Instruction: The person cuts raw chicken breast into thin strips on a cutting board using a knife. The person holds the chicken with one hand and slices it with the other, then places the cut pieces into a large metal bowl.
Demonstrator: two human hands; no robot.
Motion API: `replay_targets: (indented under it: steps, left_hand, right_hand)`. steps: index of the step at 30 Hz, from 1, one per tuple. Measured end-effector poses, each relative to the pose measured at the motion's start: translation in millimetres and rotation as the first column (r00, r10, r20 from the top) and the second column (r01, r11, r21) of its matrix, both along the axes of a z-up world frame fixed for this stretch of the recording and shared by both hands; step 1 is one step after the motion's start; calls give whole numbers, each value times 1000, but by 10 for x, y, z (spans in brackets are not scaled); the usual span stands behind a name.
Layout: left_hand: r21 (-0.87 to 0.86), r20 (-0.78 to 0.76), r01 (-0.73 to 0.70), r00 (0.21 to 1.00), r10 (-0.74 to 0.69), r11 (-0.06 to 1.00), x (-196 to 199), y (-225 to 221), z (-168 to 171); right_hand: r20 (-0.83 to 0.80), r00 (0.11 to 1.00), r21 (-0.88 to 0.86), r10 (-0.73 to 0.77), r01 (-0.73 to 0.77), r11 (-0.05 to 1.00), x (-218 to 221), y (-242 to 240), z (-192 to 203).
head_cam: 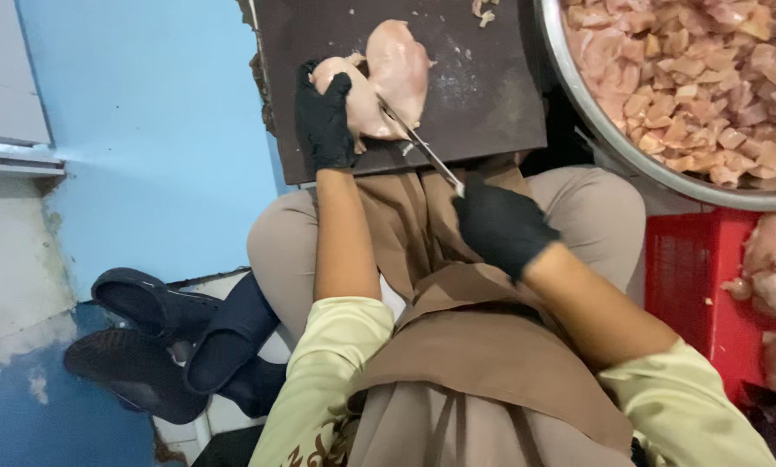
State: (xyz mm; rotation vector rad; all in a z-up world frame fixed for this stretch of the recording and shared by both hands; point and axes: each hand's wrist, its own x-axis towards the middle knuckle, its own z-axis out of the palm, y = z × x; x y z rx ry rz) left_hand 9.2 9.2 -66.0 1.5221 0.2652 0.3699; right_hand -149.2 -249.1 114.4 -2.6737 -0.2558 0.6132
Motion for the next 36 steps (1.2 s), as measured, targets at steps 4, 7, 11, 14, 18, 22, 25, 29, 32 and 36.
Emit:
replay_targets:
  steps: [4,7,11,14,18,22,25,29,32,36]
  left_hand:
    - [57,-80,-8,997,13,998,-2,-1,103]
    - [115,-115,-6,993,19,993,-16,-34,173]
    - [144,-130,-27,990,46,989,-30,-15,205]
    - [267,-187,4,981,48,964,-28,-2,159]
    - [88,-70,27,997,-21,996,4,-40,106]
    - [81,-78,91,993,-84,993,-72,43,54]
    - [99,-96,130,988,-120,987,-157,60,32]
    - [108,-88,171,983,-161,979,-177,12,159]
    - [104,-48,152,988,-147,983,-279,73,312]
    - [66,54,41,998,-44,997,-465,218,503]
  right_hand:
    - [-103,994,-65,-26,20,998,-8,-164,138]
    - [53,998,52,-14,11,999,34,-91,101]
    - [10,1000,54,-10,10,999,64,34,208]
    - [69,996,55,-63,59,997,120,72,264]
    - [81,986,138,-146,134,981,423,289,-135]
    - [44,989,169,-141,132,977,571,511,-674]
    - [41,991,100,-130,126,987,580,604,-881]
    - [33,994,158,-109,102,982,757,697,-996]
    - [50,995,145,-84,76,987,861,761,-1099]
    - [79,989,102,-125,117,988,866,733,-1165]
